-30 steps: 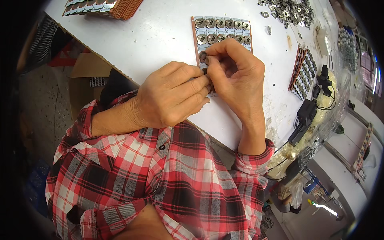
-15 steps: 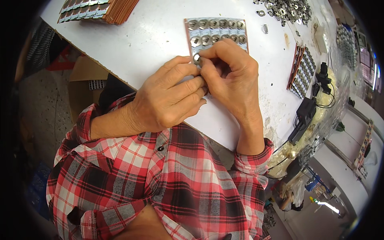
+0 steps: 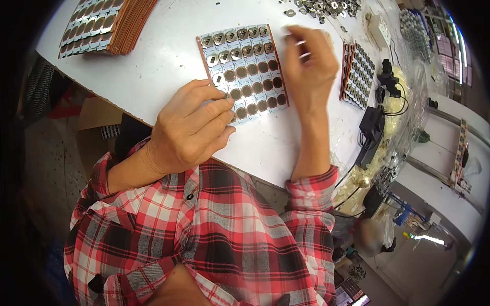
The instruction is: Inserting small round metal components into a grid pattern on a handheld card at a factory workstation.
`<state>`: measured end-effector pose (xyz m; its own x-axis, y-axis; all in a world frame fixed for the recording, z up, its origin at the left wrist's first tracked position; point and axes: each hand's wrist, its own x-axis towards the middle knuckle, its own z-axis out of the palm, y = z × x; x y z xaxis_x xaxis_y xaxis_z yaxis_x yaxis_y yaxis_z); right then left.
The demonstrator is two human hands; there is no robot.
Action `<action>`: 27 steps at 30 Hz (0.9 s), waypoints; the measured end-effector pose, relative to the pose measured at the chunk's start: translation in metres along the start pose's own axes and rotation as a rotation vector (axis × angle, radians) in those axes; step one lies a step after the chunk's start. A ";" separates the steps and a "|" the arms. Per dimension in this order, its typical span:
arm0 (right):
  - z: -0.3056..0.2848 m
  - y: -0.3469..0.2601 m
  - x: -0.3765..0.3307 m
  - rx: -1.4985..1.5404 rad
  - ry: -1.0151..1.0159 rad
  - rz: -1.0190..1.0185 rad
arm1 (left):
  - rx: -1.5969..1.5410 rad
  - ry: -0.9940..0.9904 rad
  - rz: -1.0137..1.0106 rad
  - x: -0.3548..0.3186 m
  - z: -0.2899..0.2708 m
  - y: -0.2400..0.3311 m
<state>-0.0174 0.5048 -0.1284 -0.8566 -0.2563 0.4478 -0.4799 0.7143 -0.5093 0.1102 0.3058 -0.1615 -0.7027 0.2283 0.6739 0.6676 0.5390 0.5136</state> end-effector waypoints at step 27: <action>-0.013 0.031 0.006 0.014 -0.075 0.325 | -0.001 -0.037 -0.011 0.000 -0.002 -0.001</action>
<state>-0.0346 0.5337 -0.1323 -0.9767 -0.0641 0.2049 -0.1813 0.7574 -0.6272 0.1101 0.3036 -0.1614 -0.7188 0.2526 0.6478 0.6601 0.5406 0.5216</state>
